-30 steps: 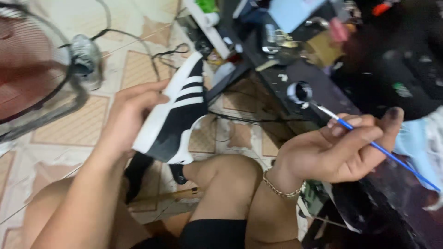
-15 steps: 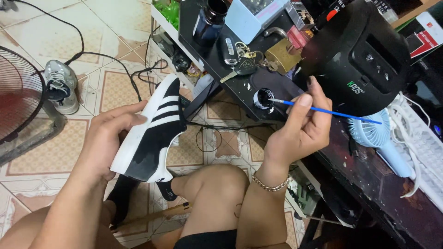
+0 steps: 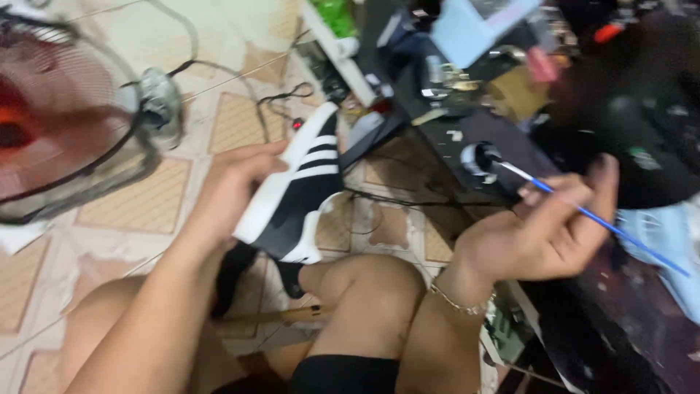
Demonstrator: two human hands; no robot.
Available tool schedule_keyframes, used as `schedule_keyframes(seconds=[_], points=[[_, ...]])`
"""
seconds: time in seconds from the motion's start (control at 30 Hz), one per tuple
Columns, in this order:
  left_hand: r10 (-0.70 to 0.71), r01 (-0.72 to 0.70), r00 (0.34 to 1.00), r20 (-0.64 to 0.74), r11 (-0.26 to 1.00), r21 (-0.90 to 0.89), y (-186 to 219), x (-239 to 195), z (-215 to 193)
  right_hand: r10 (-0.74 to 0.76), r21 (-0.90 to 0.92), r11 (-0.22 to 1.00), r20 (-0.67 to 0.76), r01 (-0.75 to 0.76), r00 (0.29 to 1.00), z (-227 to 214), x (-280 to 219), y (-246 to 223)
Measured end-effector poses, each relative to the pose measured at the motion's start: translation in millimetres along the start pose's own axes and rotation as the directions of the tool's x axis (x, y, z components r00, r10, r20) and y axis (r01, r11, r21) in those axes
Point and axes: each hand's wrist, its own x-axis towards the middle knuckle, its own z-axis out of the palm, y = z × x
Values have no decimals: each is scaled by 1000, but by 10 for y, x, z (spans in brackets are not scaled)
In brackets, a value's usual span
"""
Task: The person sits holding a black suede sneaker and uses a small brush to apply black dye from a jar onto the shoe's heel and side areas. They repeatedly dip the brush into the jar and brush the dye over the shoe's surface, rotating the shoe to reach different spots.
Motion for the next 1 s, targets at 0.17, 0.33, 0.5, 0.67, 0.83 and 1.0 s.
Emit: schedule_keyframes(seconds=[0.17, 0.33, 0.5, 0.67, 0.83, 1.0], points=[[-39, 39, 999, -22, 999, -16, 235, -97, 47, 194, 465, 850, 164, -249, 967, 303, -519, -223], [-52, 52, 999, 0, 998, -44, 318, -124, 40, 223, 462, 753, 490, -468, 843, 512, -980, -257], [-68, 70, 997, 20, 992, -105, 309, -113, 20, 224, 405, 731, 617, -549, 754, 565, -1086, -305], [-54, 56, 998, 27, 992, -117, 288, -119, 9, 214, 369, 775, 609, -512, 763, 553, -1082, -288], [-35, 36, 999, 21, 995, -90, 279, -125, 10, 201, 358, 798, 600, -485, 775, 547, -1063, -261], [-46, 49, 998, 32, 994, -95, 283, -116, 10, 198, 349, 812, 588, -468, 784, 539, -1068, -284]])
